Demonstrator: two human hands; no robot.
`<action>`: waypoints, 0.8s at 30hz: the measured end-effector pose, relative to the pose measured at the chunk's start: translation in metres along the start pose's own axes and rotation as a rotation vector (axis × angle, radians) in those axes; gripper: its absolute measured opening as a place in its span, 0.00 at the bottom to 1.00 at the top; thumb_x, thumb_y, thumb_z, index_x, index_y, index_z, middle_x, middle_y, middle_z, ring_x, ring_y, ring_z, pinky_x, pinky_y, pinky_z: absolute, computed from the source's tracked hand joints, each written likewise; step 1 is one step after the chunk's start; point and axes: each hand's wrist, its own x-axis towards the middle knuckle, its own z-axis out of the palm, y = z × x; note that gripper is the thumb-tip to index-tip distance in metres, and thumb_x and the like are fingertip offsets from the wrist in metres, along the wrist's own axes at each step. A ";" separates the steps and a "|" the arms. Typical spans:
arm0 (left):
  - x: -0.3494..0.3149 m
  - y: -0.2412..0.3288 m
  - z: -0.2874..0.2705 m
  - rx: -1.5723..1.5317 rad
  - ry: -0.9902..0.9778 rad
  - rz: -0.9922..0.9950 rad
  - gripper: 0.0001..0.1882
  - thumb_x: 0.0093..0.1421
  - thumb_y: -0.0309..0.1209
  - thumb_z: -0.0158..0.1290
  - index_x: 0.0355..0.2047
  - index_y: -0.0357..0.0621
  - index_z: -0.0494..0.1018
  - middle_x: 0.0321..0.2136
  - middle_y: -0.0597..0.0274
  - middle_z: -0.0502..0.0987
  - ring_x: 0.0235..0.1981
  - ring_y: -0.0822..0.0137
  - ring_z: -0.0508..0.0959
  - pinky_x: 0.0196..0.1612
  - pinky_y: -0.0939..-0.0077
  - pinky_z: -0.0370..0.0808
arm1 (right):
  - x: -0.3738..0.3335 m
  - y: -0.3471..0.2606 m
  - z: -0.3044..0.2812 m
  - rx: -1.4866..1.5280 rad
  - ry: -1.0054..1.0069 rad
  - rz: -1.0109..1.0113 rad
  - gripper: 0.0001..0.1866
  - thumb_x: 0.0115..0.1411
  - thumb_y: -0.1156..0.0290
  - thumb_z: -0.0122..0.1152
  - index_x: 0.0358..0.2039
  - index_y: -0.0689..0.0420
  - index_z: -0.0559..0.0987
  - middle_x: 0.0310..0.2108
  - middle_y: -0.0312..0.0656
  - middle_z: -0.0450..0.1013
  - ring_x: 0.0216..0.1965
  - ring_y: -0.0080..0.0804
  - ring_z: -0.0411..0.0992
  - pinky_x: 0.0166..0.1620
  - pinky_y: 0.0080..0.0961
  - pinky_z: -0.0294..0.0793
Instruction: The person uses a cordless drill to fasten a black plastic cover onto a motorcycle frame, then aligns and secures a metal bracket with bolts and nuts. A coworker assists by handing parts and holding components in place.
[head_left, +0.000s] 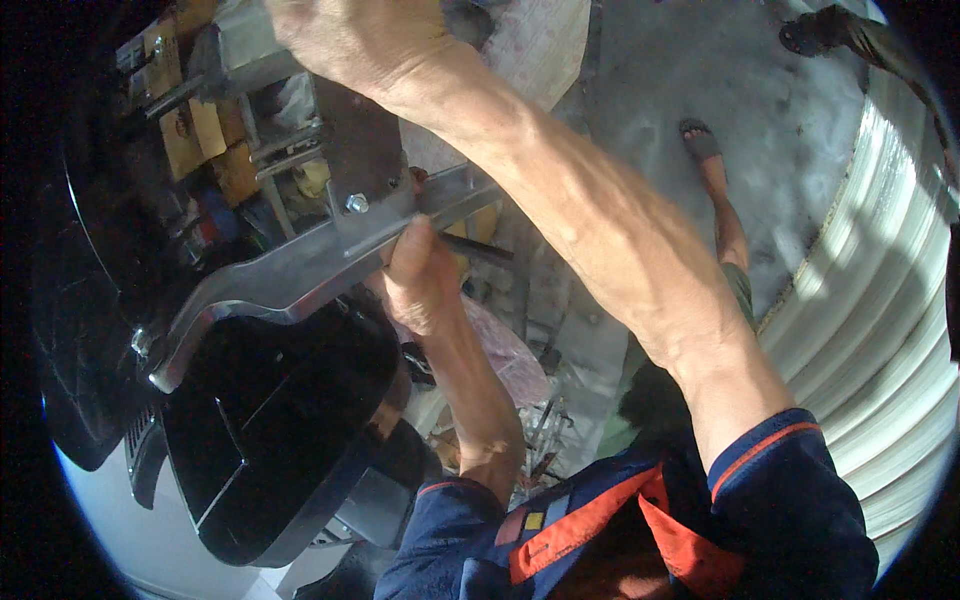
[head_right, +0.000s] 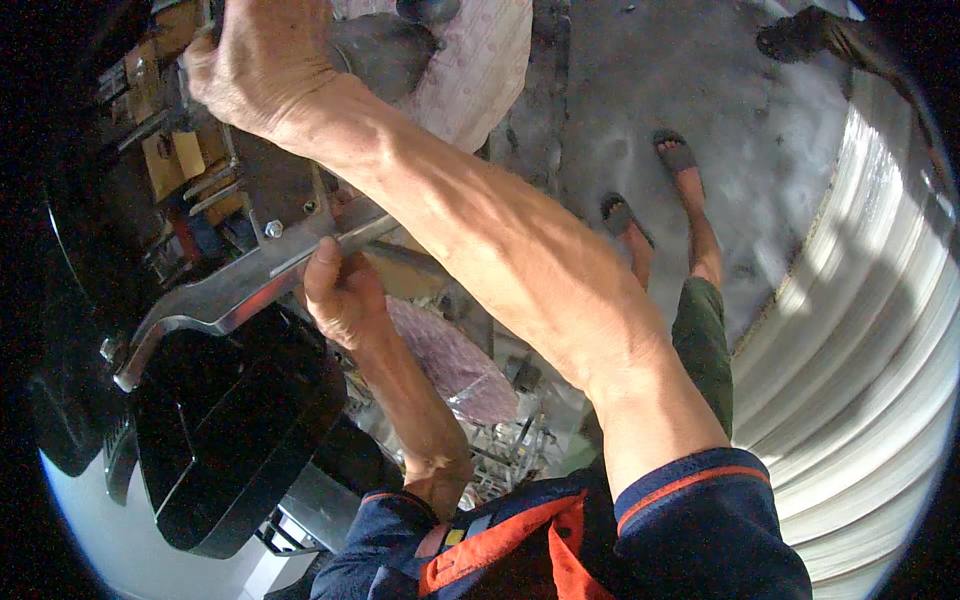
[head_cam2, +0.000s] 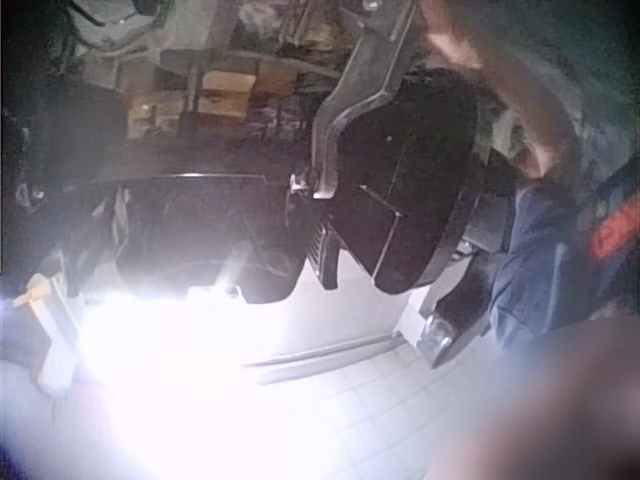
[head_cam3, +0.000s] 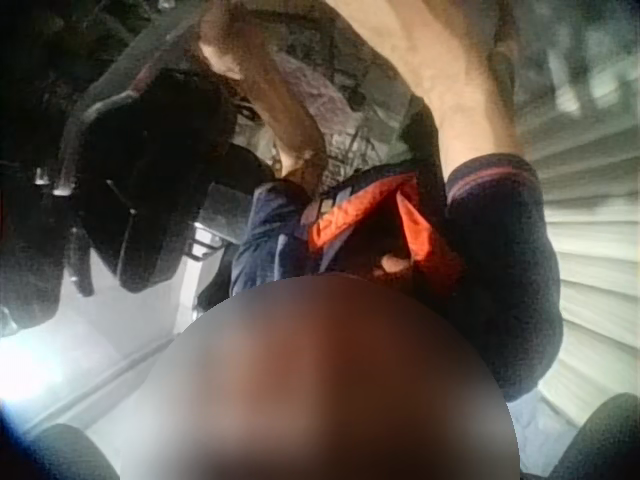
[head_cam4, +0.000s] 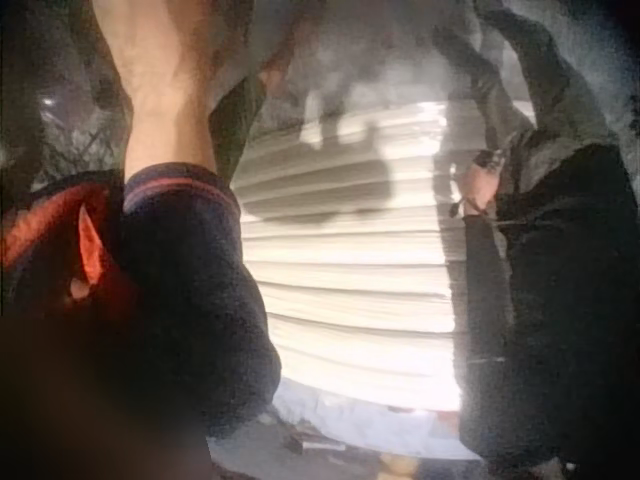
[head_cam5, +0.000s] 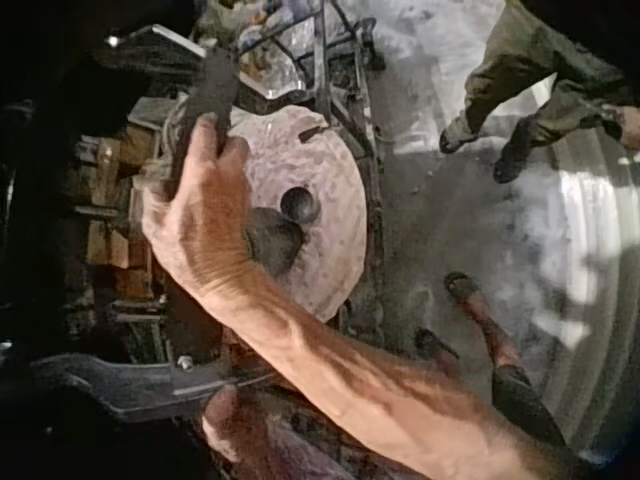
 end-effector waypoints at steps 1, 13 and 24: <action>0.000 0.001 0.002 -0.017 0.001 0.006 0.32 0.52 0.28 0.59 0.58 0.32 0.67 0.54 0.51 0.73 0.58 0.56 0.71 0.67 0.58 0.62 | 0.001 0.002 -0.002 -0.029 -0.012 0.040 0.41 0.52 0.74 0.68 0.61 0.78 0.60 0.44 0.68 0.63 0.41 0.60 0.72 0.40 0.45 0.76; 0.006 0.008 0.021 -0.017 -0.110 -0.049 0.41 0.52 0.33 0.61 0.65 0.36 0.59 0.57 0.52 0.68 0.56 0.55 0.71 0.63 0.55 0.66 | 0.016 -0.005 0.004 -0.014 0.008 -0.065 0.38 0.53 0.74 0.65 0.60 0.77 0.60 0.43 0.68 0.64 0.37 0.59 0.72 0.37 0.44 0.77; 0.004 0.000 0.017 -0.012 -0.002 -0.054 0.41 0.48 0.36 0.66 0.61 0.38 0.63 0.50 0.54 0.72 0.52 0.56 0.73 0.61 0.57 0.67 | 0.004 0.004 0.006 -0.016 -0.062 0.071 0.41 0.54 0.71 0.69 0.61 0.77 0.58 0.45 0.69 0.63 0.42 0.62 0.71 0.42 0.47 0.75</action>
